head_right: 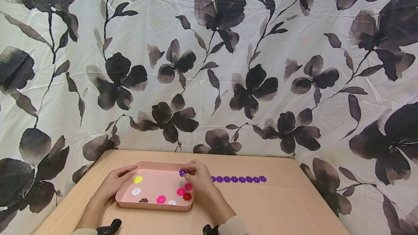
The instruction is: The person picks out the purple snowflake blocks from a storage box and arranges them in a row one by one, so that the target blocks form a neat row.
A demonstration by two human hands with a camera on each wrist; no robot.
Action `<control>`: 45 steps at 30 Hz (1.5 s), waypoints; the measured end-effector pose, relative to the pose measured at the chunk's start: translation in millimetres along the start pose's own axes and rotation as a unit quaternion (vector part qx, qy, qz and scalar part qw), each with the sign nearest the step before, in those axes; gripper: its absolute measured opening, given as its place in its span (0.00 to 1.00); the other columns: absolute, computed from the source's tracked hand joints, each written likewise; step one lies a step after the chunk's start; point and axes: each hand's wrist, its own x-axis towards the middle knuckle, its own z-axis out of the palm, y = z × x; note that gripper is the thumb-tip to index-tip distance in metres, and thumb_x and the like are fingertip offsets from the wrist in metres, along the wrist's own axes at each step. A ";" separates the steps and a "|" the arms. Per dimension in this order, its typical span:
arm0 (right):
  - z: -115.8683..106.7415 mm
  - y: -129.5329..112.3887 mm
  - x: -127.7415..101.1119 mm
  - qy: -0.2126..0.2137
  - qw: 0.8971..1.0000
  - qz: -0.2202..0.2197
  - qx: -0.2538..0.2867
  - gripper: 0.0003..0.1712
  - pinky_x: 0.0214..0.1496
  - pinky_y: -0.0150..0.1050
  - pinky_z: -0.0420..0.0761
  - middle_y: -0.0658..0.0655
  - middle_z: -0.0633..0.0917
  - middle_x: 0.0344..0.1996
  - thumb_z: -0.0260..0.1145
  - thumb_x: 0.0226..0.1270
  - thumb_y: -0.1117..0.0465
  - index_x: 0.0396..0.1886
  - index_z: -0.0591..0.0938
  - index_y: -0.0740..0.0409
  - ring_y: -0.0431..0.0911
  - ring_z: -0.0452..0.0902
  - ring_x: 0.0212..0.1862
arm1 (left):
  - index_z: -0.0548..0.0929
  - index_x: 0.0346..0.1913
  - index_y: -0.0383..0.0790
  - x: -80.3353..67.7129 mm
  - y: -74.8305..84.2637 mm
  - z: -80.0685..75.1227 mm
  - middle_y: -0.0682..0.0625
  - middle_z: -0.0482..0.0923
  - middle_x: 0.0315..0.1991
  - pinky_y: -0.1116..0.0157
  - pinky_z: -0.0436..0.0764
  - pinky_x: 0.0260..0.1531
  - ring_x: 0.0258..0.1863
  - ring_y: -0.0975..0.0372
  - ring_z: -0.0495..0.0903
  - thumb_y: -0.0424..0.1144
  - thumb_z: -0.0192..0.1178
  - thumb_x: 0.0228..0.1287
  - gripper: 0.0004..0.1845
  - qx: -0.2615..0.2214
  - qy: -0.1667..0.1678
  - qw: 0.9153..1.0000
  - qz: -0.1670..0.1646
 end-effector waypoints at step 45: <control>-155.3 35.3 -28.5 0.195 0.980 -0.007 -0.036 0.14 0.44 0.27 0.85 0.65 0.85 0.48 0.72 0.68 0.70 0.52 0.89 0.64 0.36 0.84 0.41 | 0.77 0.73 0.43 1.8 -2.8 -0.6 0.41 0.70 0.76 0.45 0.68 0.75 0.77 0.46 0.66 0.51 0.58 0.79 0.27 -0.009 -0.002 1.000 -0.004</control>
